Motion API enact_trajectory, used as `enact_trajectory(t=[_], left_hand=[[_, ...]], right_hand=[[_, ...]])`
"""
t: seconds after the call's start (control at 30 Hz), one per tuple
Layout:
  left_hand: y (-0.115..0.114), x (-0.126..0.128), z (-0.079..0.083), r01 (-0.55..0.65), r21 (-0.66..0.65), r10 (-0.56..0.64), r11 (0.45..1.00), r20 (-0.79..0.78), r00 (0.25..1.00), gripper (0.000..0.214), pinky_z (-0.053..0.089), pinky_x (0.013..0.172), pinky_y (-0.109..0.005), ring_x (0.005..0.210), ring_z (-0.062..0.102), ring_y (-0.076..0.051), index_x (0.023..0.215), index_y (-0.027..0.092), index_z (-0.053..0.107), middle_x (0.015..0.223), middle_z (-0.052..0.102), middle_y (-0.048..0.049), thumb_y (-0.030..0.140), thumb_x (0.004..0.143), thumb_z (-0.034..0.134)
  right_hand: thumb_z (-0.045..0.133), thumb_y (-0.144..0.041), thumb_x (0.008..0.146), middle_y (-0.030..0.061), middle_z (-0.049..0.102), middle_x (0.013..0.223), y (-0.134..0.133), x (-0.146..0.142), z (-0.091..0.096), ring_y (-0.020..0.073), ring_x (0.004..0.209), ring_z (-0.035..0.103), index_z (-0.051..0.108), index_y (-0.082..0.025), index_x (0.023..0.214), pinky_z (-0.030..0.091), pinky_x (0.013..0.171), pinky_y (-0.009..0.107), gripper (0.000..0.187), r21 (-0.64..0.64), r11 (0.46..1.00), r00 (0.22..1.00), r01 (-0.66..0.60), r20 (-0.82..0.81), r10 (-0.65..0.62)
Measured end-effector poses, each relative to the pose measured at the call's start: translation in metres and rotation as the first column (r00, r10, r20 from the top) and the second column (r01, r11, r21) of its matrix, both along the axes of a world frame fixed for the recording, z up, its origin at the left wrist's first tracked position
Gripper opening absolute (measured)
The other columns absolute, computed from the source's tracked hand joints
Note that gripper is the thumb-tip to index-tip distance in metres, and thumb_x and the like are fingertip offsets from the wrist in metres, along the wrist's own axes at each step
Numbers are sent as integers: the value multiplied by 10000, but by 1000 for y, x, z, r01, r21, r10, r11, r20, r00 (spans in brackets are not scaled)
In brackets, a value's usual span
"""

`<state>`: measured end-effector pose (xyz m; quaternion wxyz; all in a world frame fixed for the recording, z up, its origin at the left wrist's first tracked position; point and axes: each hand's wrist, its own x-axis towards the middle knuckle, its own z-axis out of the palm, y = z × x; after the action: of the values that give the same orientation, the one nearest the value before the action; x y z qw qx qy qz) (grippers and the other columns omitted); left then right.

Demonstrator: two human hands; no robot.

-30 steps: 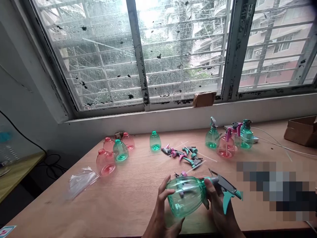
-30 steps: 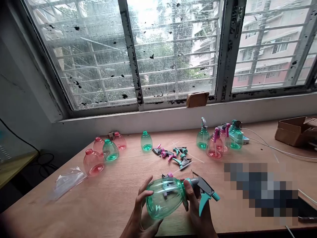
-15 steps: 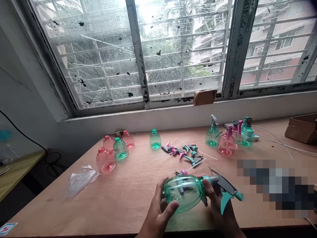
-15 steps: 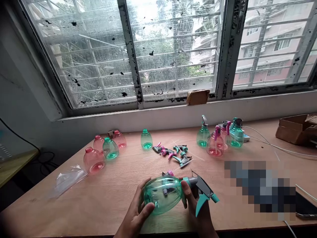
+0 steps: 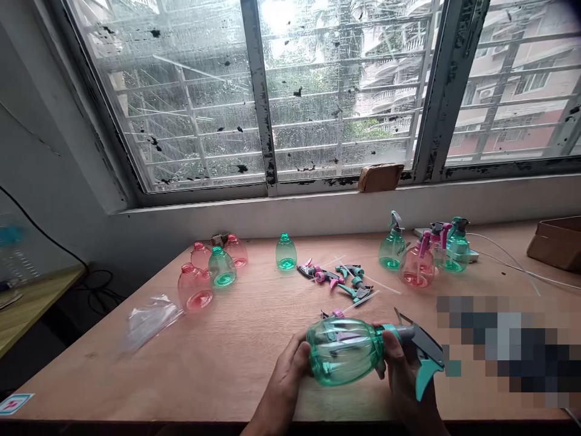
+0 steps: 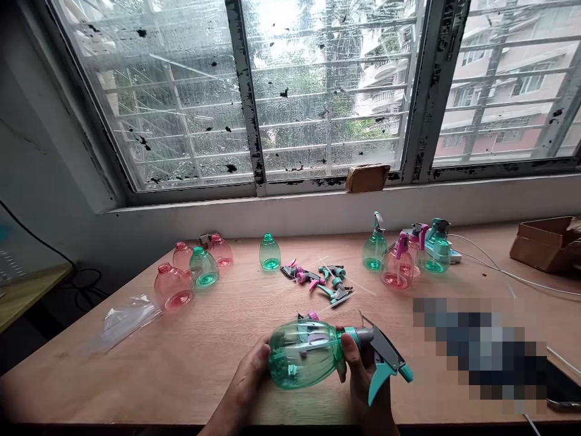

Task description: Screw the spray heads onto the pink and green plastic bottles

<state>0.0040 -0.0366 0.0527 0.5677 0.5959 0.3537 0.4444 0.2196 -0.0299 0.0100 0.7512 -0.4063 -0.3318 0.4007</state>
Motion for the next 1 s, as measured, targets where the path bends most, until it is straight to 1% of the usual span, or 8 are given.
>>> enact_trajectory(t=[0.07, 0.27, 0.43, 0.53, 0.63, 0.73, 0.9, 1.0], left_hand=[[-2, 0, -2, 18, 40, -20, 999, 28, 999, 540, 348, 1230, -545, 1493, 436, -391, 1436, 234, 579, 1548, 582, -116, 557, 1004, 596], [-10, 0, -17, 42, 307, -56, 951, 37, 998, 706, 184, 1304, -546, 1607, 211, -352, 1552, 375, 360, 1759, 197, -80, 388, 955, 736], [-6, 1, -3, 104, 86, -112, 991, 97, 989, 671, 311, 1238, -558, 1520, 395, -369, 1506, 308, 418, 1642, 433, -145, 614, 955, 649], [-4, 2, 1, 129, 26, -130, 991, 64, 989, 697, 419, 1157, -492, 1341, 582, -345, 1464, 241, 488, 1483, 594, -159, 669, 934, 637], [-2, 3, -1, 94, -52, -92, 994, 48, 995, 708, 583, 807, -365, 825, 744, -235, 1357, 176, 566, 1141, 748, -141, 744, 936, 545], [1, 5, -7, 69, -143, -63, 987, 49, 997, 778, 478, 504, -246, 469, 613, -144, 1272, 126, 588, 738, 725, -51, 808, 937, 422], [1, 4, -7, 59, -189, -63, 980, -13, 998, 875, 418, 475, -218, 415, 583, -158, 1206, 86, 628, 451, 598, 21, 843, 943, 278], [-2, 2, -5, 38, -117, -39, 992, -9, 999, 754, 474, 523, -233, 581, 682, -185, 1313, 122, 586, 734, 750, -65, 763, 988, 358]], right_hand=[[833, -601, 774, -43, 511, 681, 1, 0, 0, 135, 553, 468, 628, -226, 848, 418, 432, 235, 434, -23, 1000, 1000, -9, -23, 9], [838, -623, 750, -62, 487, 611, -2, -1, 8, 124, 529, 437, 584, -240, 774, 395, 431, 223, 460, -73, 997, 993, 15, -113, -24], [856, -606, 740, -51, 530, 634, 0, 1, 6, 129, 536, 475, 574, -241, 754, 403, 438, 231, 461, -48, 999, 996, 27, -81, -31], [829, -603, 774, -42, 565, 647, 0, 2, 1, 140, 521, 482, 628, -244, 848, 399, 419, 244, 418, -35, 999, 996, 9, -91, -12], [781, -599, 829, -30, 583, 676, -3, 1, -3, 143, 527, 465, 658, -244, 933, 388, 413, 243, 390, 26, 1000, 1000, -10, -28, 11], [729, -598, 877, 3, 646, 769, -8, -1, -4, 168, 578, 508, 655, -263, 1043, 390, 434, 254, 381, 116, 993, 998, -31, 53, 25], [809, -613, 788, 51, 710, 797, -11, 7, -5, 203, 548, 554, 677, -265, 936, 465, 474, 327, 401, 87, 995, 976, -53, 213, 33], [882, -617, 688, 66, 725, 789, -6, 12, -7, 235, 579, 605, 688, -258, 894, 501, 495, 350, 458, 42, 997, 965, -63, 259, 50]])
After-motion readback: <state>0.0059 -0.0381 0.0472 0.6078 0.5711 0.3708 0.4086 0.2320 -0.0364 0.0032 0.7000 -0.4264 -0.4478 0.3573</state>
